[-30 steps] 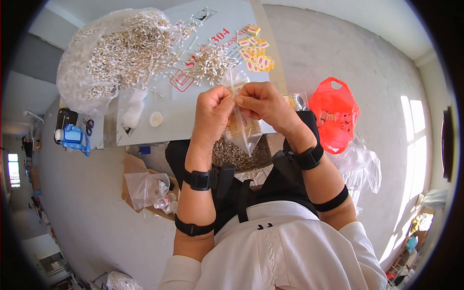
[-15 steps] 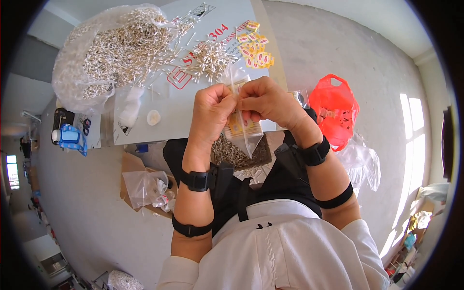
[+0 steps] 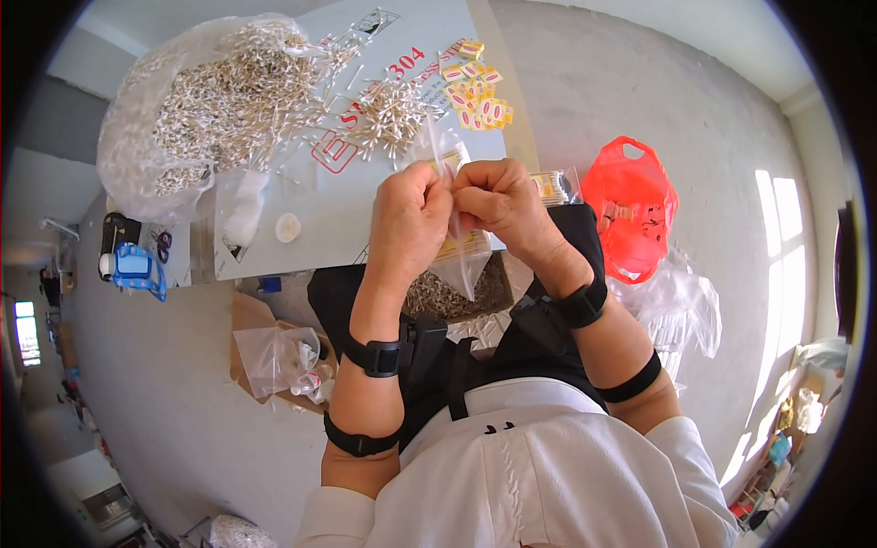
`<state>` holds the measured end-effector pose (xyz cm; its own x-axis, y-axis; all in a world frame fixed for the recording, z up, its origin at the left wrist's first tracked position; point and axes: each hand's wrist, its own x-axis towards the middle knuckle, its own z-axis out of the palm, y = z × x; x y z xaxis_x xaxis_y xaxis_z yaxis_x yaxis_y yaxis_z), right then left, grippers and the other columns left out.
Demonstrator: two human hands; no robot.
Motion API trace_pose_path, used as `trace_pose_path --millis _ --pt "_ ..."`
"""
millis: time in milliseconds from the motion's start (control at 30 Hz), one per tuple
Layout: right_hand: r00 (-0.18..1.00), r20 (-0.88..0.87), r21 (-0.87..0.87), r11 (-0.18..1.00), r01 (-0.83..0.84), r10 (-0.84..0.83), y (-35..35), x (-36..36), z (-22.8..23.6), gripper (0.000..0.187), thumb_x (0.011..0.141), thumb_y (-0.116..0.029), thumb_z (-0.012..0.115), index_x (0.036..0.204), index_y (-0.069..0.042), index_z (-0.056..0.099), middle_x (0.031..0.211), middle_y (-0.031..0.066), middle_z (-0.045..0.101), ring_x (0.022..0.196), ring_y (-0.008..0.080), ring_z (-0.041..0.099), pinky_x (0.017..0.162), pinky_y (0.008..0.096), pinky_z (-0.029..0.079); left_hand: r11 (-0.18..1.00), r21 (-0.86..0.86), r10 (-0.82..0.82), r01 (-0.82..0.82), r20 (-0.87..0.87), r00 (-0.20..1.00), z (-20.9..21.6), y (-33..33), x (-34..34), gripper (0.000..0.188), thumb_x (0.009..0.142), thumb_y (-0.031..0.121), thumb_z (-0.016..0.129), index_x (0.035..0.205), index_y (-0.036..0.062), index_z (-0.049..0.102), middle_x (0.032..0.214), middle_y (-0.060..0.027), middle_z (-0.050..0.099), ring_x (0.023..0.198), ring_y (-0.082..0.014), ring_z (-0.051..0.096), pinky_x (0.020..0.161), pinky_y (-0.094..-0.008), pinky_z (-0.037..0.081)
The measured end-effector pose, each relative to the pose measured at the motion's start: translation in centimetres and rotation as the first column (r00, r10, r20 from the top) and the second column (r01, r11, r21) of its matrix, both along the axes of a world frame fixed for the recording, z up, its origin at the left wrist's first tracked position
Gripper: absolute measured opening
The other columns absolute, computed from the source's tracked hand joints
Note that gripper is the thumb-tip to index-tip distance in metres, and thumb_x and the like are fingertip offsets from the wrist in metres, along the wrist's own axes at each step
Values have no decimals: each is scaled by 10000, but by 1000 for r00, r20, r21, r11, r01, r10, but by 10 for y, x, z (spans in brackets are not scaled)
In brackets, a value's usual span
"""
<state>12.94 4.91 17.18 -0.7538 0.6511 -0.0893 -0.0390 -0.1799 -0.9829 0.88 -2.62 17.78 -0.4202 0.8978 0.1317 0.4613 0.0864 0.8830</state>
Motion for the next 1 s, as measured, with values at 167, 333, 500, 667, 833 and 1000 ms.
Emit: trace_pose_path --millis 167,333,500,667,833,1000 --pt "995 -11 118 988 102 -101 -1 -3 -13 173 751 -44 568 601 39 543 534 9 517 515 42 440 461 235 355 992 123 -21 2 156 988 -7 -3 3 220 851 45 548 653 -5 464 514 -51 500 461 -98 499 419 -281 389" --pt "992 20 127 984 122 -126 -5 -2 -11 164 751 -14 539 588 -4 522 544 -28 493 535 26 437 477 212 350 980 193 26 -56 159 987 -14 -7 6 228 861 39 548 653 14 459 534 15 496 482 -42 472 420 -231 381" --pt "995 20 94 991 98 -100 -5 4 -6 162 732 -50 586 602 38 546 535 6 519 525 42 445 455 252 371 1000 -18 8 -1 347 938 1 -10 3 187 833 32 561 661 -12 502 538 -8 503 496 -41 457 427 -231 380" --pt "983 182 257 964 -74 26 4 8 0 167 790 -86 585 671 30 578 577 -12 548 552 25 464 479 213 372 989 -145 18 25 287 958 3 -10 -2 138 779 17 558 657 -39 528 550 -23 527 502 -53 465 438 -241 380" --pt "934 351 236 959 -159 69 13 2 15 177 777 -91 570 674 51 592 553 30 563 518 53 503 473 218 396 990 -105 -49 92 354 934 -2 -9 -7 93 809 -22 547 717 -9 557 575 10 519 442 -36 440 374 -197 283" --pt "912 399 273 936 -223 101 17 -3 22 176 763 -81 563 644 46 593 546 32 554 512 65 516 463 216 393 992 -62 -100 114 187 977 3 -8 -1 103 773 25 551 697 -44 557 555 -63 541 513 -82 492 468 -262 400"
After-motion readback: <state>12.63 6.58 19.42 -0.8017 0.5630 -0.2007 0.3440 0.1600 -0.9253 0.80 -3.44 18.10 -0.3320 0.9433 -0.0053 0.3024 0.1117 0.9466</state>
